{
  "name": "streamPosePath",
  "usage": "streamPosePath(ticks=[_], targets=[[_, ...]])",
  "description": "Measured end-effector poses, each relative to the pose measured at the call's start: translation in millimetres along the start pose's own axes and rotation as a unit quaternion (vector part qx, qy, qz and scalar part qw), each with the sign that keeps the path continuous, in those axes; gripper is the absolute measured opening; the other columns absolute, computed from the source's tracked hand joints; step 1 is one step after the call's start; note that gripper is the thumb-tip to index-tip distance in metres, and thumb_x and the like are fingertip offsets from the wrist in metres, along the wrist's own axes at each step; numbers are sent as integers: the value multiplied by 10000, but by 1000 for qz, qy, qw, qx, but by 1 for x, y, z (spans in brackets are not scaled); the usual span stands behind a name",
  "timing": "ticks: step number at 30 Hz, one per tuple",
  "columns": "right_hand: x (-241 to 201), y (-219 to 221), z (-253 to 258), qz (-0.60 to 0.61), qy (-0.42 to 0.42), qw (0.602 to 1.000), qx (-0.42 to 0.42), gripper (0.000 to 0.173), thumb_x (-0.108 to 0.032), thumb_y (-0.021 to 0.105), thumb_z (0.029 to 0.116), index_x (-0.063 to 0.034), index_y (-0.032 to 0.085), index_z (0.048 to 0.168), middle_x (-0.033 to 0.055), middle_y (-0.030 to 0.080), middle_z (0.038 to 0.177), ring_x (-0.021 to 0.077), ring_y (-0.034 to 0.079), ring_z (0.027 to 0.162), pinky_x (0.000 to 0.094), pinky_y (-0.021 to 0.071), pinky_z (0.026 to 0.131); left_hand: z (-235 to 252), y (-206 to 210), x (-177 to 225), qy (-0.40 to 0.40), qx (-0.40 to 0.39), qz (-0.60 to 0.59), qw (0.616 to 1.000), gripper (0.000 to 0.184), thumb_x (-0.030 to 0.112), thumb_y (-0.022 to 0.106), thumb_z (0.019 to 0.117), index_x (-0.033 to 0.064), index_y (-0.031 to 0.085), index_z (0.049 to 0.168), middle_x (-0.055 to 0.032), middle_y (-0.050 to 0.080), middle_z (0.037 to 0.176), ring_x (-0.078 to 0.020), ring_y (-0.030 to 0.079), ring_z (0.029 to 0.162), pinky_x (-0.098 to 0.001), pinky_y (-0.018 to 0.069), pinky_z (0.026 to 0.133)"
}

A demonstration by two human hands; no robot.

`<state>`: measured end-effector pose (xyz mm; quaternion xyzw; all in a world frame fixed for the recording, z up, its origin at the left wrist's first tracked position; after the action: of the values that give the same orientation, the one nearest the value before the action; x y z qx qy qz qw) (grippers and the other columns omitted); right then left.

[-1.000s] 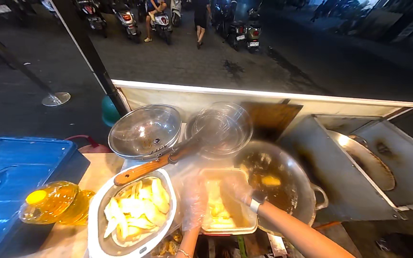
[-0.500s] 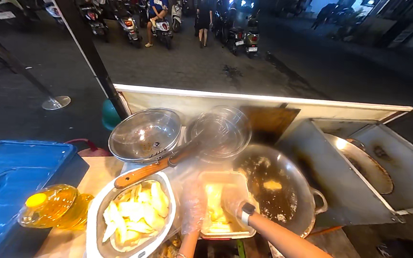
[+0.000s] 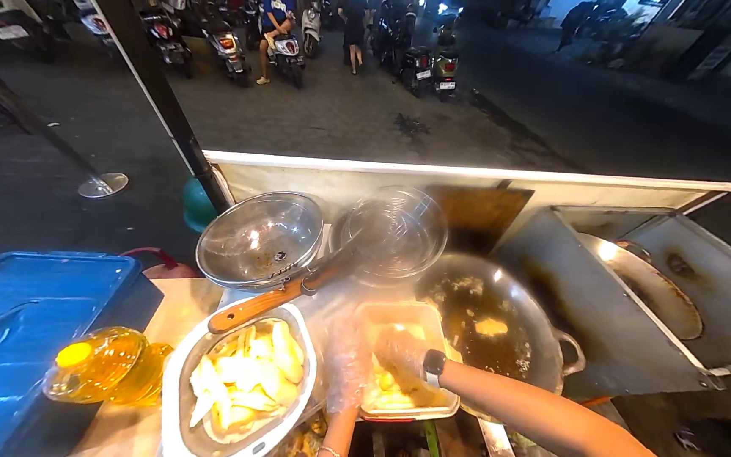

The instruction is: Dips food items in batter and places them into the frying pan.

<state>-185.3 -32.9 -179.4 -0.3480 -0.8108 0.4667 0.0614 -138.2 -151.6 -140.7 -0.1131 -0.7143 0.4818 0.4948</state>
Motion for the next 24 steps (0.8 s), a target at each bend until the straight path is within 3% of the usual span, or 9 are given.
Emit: streamPosePath(ticks=[3, 7, 11, 15, 18, 21, 24], targets=[[2, -2, -6, 21, -43, 999, -5, 251, -118, 591, 995, 3, 666, 1202, 253, 626, 1287, 457, 608, 1204, 663, 517, 962, 1, 1, -2, -5, -3, 8, 1000, 299, 362, 562, 1000, 202, 731, 1188, -101, 665, 1286, -248, 633, 1205, -434, 509, 1045], [10, 5, -5, 12, -66, 997, -35, 268, -99, 604, 991, -34, 657, 1245, 242, 602, 1321, 455, 599, 1214, 663, 518, 956, 0, -1, 2, -5, 5, 8, 1000, 279, 338, 576, 993, 198, 735, 1174, -102, 672, 1272, -246, 640, 1195, -428, 513, 1038], [11, 7, -5, 19, -67, 997, -43, 246, -144, 573, 1019, -3, 677, 1192, 245, 661, 1238, 440, 632, 1174, 660, 507, 964, -1, -2, 3, 2, 8, 5, 1000, 290, 335, 558, 1008, 179, 733, 1179, -110, 671, 1276, -251, 632, 1208, -430, 500, 1054], [11, -27, -25, 70, -79, 994, 40, 252, -183, 596, 1007, 9, 689, 1142, 238, 679, 1187, 414, 646, 1153, 612, 513, 981, -1, -1, 5, -1, 6, 0, 1000, 295, 335, 548, 1012, 180, 736, 1180, -114, 674, 1270, -253, 636, 1203, -432, 504, 1050], [9, -57, -45, 116, -65, 986, 96, 289, -166, 567, 1034, 18, 651, 1240, 250, 640, 1265, 394, 622, 1210, 535, 492, 1061, -2, -5, 8, -3, -3, -13, 1000, 282, 303, 571, 1005, 163, 740, 1182, -134, 669, 1283, -280, 625, 1222, -448, 490, 1066], [18, -45, -42, 149, -67, 976, 140, 272, -194, 602, 1007, -14, 689, 1191, 214, 676, 1208, 354, 648, 1167, 501, 504, 1052, -1, -3, 9, 1, 0, -9, 1000, 277, 305, 585, 1002, 157, 741, 1176, -138, 677, 1268, -293, 629, 1215, -458, 493, 1063], [33, -43, -48, 233, -21, 964, 126, 312, -264, 674, 946, -21, 696, 1140, 194, 686, 1156, 330, 653, 1125, 529, 510, 1007, -4, -5, 9, -8, -4, -6, 1000, 290, 324, 582, 1009, 154, 732, 1190, -146, 660, 1290, -296, 625, 1219, -464, 500, 1055]])
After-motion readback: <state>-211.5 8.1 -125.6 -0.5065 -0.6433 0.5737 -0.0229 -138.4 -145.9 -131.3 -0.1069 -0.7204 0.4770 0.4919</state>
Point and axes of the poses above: each hand's wrist, its own z-axis towards the middle knuckle, its own y-axis out of the palm, x = y × z, the point moved 7 cm from there along z, towards the middle knuckle
